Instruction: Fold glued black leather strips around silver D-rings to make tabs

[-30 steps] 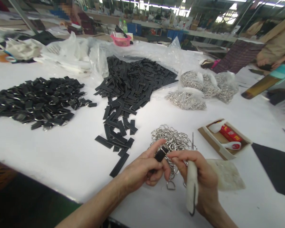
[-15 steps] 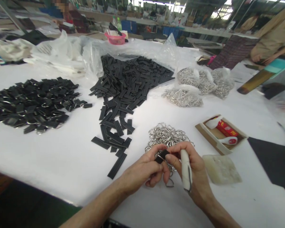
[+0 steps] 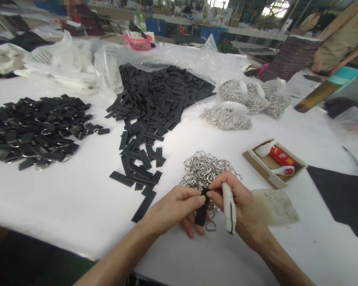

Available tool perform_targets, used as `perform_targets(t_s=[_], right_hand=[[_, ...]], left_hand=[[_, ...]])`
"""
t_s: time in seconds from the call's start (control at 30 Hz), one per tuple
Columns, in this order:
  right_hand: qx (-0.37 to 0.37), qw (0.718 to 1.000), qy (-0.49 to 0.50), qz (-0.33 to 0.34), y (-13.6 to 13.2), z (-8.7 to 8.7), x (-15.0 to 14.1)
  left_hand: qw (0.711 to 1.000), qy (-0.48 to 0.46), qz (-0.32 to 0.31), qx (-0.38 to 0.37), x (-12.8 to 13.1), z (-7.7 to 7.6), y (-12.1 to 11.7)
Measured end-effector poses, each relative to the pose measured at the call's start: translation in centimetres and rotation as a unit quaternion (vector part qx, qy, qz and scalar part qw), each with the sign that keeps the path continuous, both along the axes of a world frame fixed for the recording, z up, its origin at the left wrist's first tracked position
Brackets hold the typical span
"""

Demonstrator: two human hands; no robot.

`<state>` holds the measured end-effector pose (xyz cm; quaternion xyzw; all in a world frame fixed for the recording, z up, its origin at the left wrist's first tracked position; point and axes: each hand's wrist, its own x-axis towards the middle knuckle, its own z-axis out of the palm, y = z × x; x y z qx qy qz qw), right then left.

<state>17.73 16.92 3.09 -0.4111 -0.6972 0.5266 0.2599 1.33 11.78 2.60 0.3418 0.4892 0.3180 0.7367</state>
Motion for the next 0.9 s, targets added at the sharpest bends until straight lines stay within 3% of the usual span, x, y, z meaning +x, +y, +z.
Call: perform_targets(t_s=[0.1, 0.17, 0.23, 0.37, 0.47, 0.67, 0.77, 0.9], right_hand=[[0.124, 0.992, -0.019, -0.033, -0.3, -0.5, 0.1], [0.238, 0.97, -0.002, -0.053, -0.5, -0.9, 0.4], [0.319, 0.947, 0.021, -0.021, -0.6, -1.2, 0.7], [0.421, 0.901, -0.017, 0.107, -0.6, -1.1, 0.6], [0.498, 0.854, -0.076, 0.127, -0.7, -1.1, -0.1], [0.55, 0.814, -0.105, 0.157, -0.7, -1.6, -0.6], [0.524, 0.836, -0.067, 0.148, -0.9, -1.8, -0.5], [0.384, 0.92, 0.02, 0.072, -1.7, -1.8, -0.6]], left_hand=[[0.999, -0.035, 0.028, -0.023, -0.1, -0.6, 0.0], [0.995, -0.061, 0.071, -0.027, -0.2, -0.8, 0.0], [0.989, -0.078, 0.121, -0.028, -0.2, -0.9, 0.0], [0.975, -0.111, 0.191, -0.032, -0.3, -0.9, -0.1], [0.967, -0.132, 0.215, -0.034, -0.3, -1.0, -0.2], [0.948, -0.169, 0.265, -0.044, -0.1, -1.2, -0.3], [0.944, -0.182, 0.272, -0.036, 0.3, -1.1, -0.2], [0.945, -0.155, 0.287, -0.015, 0.7, -0.8, -0.1]])
